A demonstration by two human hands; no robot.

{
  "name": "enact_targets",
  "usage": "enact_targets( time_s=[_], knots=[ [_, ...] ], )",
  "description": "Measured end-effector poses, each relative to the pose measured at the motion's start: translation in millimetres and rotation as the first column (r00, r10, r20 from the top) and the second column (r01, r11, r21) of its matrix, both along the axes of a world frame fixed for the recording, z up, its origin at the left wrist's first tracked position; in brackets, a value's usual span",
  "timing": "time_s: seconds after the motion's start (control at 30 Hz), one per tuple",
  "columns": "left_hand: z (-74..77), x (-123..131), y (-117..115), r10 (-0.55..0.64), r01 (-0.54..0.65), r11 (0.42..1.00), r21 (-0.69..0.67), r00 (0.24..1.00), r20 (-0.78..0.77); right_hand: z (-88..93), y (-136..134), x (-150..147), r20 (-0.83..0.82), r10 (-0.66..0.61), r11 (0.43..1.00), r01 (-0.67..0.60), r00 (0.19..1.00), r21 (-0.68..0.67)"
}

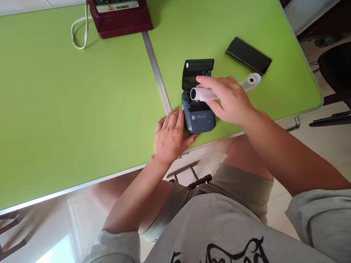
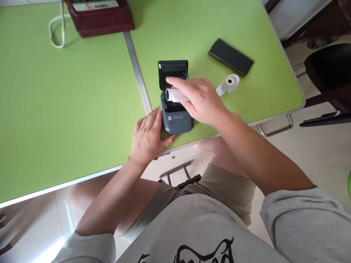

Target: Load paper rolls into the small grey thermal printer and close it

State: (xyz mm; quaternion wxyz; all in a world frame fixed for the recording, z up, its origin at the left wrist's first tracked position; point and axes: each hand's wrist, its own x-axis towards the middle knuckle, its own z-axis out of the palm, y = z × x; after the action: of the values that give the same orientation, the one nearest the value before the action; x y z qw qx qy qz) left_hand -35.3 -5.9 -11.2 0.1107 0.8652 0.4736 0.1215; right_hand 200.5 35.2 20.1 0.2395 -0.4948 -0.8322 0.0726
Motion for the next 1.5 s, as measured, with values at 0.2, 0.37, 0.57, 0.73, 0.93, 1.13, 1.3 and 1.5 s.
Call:
enact_targets(
  time_s=[0.2,0.37,0.57,0.73,0.93,1.13,1.3,1.5],
  knots=[
    [1.8,-0.9,0.2,-0.01,0.01,1.0,-0.003,1.0,0.009,-4.1,4.3,-1.5,-0.054,-0.055,0.998,0.053,0.997,-0.041],
    [1.2,-0.5,0.2,-0.001,0.001,1.0,-0.013,1.0,0.012,-2.7,1.5,-4.0,-0.134,-0.041,0.998,0.035,0.99,-0.051],
    [-1.6,0.0,-0.1,0.009,-0.01,1.0,0.007,0.999,0.038,-7.0,-21.2,-11.3,-0.261,-0.08,0.989,0.109,0.962,0.098],
    [2.8,-2.6,-1.2,-0.033,0.032,0.999,0.017,0.999,0.029,-18.3,-43.5,-24.5,-0.198,-0.059,0.984,0.091,0.978,0.155],
    [9.1,-3.3,-2.1,-0.079,0.079,0.997,-0.009,0.997,-0.012,-21.0,-49.2,-8.8,-0.325,-0.13,0.974,0.181,0.937,0.134],
    [6.8,-2.7,-1.8,-0.095,0.095,0.995,0.017,0.995,-0.03,-27.3,-2.6,-0.7,-0.414,-0.205,0.978,0.202,0.887,-0.053],
    [5.6,-3.3,-2.6,-0.092,0.092,0.996,0.016,0.995,-0.026,-32.5,11.7,-7.2,-0.625,-0.144,0.988,0.149,0.767,-0.045],
    [5.9,-3.1,-3.4,-0.093,0.093,0.995,0.02,0.995,-0.023,-46.9,-11.8,-10.6,-0.604,-0.193,0.975,0.221,0.774,-0.027]
  ],
)
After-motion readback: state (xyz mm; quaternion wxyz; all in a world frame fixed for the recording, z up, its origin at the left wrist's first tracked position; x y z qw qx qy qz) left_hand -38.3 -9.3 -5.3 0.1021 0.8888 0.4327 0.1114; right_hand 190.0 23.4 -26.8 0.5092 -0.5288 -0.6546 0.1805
